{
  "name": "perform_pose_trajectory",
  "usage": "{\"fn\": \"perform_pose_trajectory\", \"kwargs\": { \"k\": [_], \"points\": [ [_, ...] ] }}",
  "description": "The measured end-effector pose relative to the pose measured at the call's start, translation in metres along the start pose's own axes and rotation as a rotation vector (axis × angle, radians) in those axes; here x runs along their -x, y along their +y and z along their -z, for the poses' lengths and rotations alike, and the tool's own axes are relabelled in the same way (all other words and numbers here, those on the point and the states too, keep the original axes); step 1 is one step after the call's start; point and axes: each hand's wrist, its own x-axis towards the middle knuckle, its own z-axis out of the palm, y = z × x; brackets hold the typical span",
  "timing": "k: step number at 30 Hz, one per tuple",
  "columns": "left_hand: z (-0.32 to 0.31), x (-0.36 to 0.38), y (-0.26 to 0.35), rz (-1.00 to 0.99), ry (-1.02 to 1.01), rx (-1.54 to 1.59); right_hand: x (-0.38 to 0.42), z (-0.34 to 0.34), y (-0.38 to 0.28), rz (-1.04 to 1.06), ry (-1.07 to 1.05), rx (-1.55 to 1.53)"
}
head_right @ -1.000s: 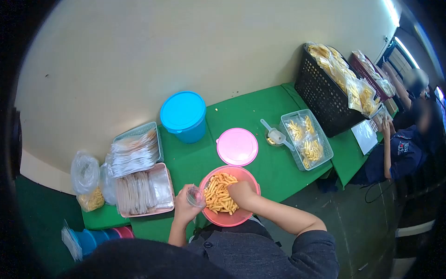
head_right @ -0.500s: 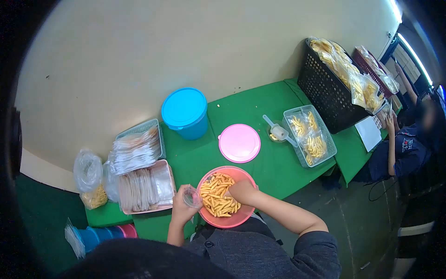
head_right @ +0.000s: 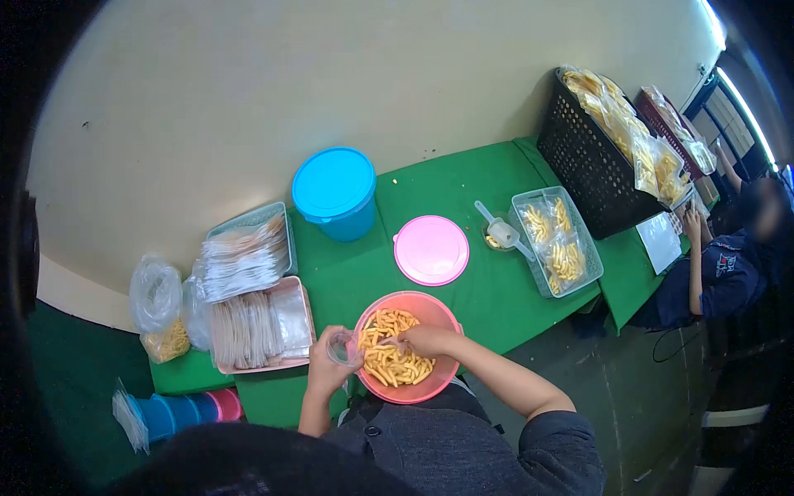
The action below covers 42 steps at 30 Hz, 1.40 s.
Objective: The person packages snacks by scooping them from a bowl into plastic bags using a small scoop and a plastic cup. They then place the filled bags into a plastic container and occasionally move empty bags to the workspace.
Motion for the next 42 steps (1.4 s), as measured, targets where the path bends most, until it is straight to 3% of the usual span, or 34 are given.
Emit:
{"fn": "perform_pose_trajectory", "kwargs": {
  "k": [4,6,12,15,17,20,23,27,29,30,31,33,34,36,40,42],
  "points": [
    [0.001,-0.006,-0.001,-0.032,-0.029,0.014,-0.018,-0.007,0.005,0.033,-0.017,-0.232],
    [0.002,-0.008,0.002,-0.006,-0.07,0.002,-0.022,-0.007,0.008,0.062,-0.148,-0.346],
    [0.001,-0.009,0.003,-0.014,-0.004,0.036,-0.01,-0.005,0.013,0.099,-0.146,-0.589],
    [0.005,-0.012,-0.007,-0.089,0.072,0.06,-0.002,-0.01,0.008,0.06,0.011,-0.727],
    [0.009,-0.014,-0.016,-0.039,0.083,0.033,0.001,-0.005,-0.003,0.055,0.061,-0.731],
    [0.019,-0.02,-0.026,0.067,0.092,-0.03,0.008,0.021,-0.027,0.026,0.111,-0.491],
    [0.022,-0.013,-0.028,0.18,0.076,-0.025,0.018,0.022,-0.033,0.057,0.36,-0.292],
    [0.03,-0.024,-0.031,0.078,0.192,-0.042,0.04,0.047,-0.039,0.038,0.352,-0.395],
    [0.042,-0.024,-0.018,-0.114,0.302,0.06,0.051,0.052,-0.042,0.051,0.37,-0.427],
    [0.052,-0.027,-0.019,-0.15,0.337,0.279,0.056,0.057,-0.044,0.052,0.4,-0.456],
    [0.059,-0.024,-0.019,-0.143,0.34,0.274,0.06,0.056,-0.045,0.055,0.392,-0.46],
    [0.072,-0.031,0.021,-0.308,0.546,0.762,0.071,0.06,-0.047,0.094,0.497,-0.531],
    [0.072,-0.033,0.027,-0.304,0.557,0.768,0.079,0.066,-0.052,0.092,0.488,-0.523],
    [0.066,-0.035,0.036,-0.333,0.436,0.704,0.1,0.082,-0.068,0.009,0.534,-0.576],
    [0.023,-0.046,0.044,-0.302,-0.051,0.476,0.146,0.114,-0.106,-0.04,0.685,-0.454],
    [0.004,-0.048,0.042,-0.236,-0.123,0.331,0.161,0.12,-0.113,-0.126,0.748,-0.434]
  ]
}}
